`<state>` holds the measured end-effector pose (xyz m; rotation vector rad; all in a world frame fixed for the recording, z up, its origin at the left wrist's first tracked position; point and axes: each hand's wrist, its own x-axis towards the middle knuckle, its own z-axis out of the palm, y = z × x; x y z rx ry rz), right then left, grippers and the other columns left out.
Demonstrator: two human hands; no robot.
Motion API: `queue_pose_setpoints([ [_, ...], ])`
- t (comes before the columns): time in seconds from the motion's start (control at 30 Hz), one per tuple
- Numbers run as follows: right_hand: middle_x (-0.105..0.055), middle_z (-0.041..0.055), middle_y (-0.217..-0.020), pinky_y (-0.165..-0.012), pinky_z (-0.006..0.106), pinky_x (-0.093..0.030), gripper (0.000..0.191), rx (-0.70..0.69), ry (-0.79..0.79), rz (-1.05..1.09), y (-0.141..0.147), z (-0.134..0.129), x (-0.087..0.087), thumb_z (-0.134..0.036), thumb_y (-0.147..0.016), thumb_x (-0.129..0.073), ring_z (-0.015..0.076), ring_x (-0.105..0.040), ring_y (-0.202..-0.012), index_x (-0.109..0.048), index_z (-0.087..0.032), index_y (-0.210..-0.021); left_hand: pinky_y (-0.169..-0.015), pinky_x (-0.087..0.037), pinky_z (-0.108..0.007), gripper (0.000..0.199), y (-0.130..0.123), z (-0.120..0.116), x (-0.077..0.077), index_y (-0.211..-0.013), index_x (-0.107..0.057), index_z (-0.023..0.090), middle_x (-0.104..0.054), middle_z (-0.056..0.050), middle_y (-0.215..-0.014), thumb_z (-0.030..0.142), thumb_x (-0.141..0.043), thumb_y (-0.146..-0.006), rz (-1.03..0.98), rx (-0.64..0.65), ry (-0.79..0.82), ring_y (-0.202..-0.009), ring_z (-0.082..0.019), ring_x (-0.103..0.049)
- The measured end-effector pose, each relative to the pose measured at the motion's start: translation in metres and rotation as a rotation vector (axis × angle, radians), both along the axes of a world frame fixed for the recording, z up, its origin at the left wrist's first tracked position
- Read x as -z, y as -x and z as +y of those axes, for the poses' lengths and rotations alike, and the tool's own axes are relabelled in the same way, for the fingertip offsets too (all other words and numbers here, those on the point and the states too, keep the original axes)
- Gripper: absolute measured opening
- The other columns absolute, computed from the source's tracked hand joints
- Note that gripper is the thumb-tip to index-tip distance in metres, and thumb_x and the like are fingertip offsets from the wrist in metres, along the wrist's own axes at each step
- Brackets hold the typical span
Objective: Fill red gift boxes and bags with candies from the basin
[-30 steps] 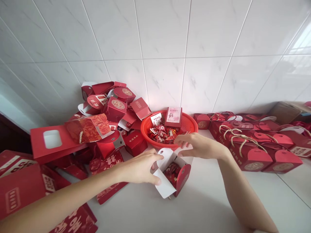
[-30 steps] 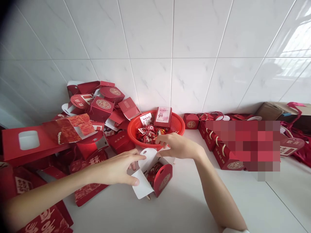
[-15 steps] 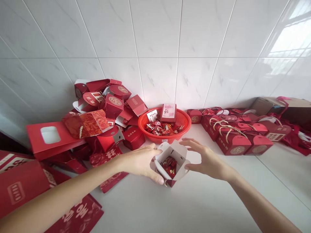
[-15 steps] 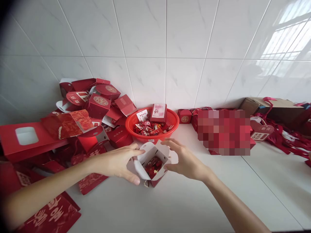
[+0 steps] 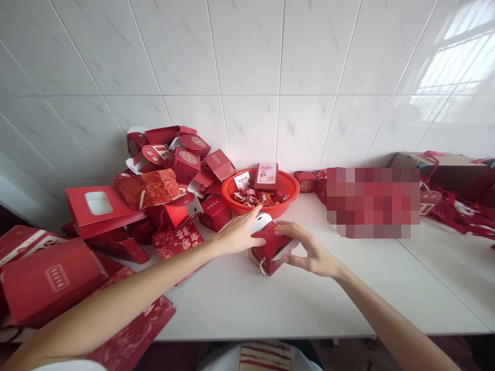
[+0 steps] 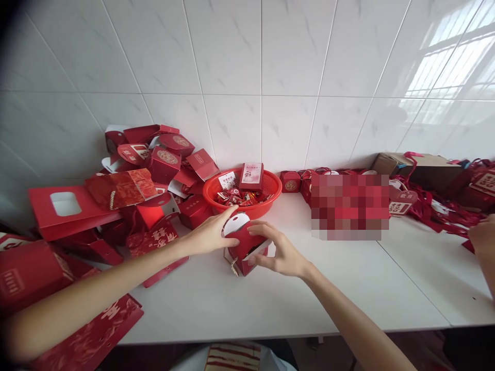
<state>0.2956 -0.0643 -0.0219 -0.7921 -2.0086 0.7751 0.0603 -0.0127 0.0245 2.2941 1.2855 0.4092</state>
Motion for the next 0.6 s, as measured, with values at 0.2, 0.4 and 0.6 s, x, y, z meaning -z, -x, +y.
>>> queue_pose_setpoints([
  [0.2,-0.059,0.0103,-0.137,-0.111,0.051,-0.043,0.048,0.078,0.121,0.033,-0.003,0.022,0.017,-0.047,-0.087,-0.069,0.0292,-0.055,-0.129,-0.058,-0.026,-0.129,-0.097,-0.05,-0.038,0.07,0.003,0.009,0.008,-0.141,-0.053,0.023,-0.063,-0.009,-0.139,0.037,-0.072,-0.075,-0.038,0.08,0.068,-0.121,-0.031,-0.062],
  [0.4,-0.061,0.0106,-0.135,-0.103,0.049,-0.05,0.059,0.188,0.296,0.069,0.01,0.03,0.032,-0.052,-0.083,-0.07,0.0301,-0.057,-0.127,-0.053,-0.025,-0.133,-0.107,-0.044,-0.036,0.051,0.007,0.011,0.019,-0.134,-0.063,0.024,-0.061,-0.008,-0.143,0.045,-0.057,-0.089,-0.001,0.183,0.077,-0.131,-0.027,-0.056],
  [0.6,-0.068,0.0117,-0.122,-0.089,0.044,-0.057,0.059,0.236,0.432,-0.024,0.018,0.031,0.03,-0.059,-0.082,-0.067,0.029,-0.068,-0.105,-0.058,-0.02,-0.126,-0.097,-0.049,-0.033,0.05,0.0,0.003,0.018,-0.124,-0.066,0.026,-0.068,-0.004,-0.131,0.061,-0.048,-0.092,-0.034,0.111,0.113,-0.122,-0.028,-0.061],
])
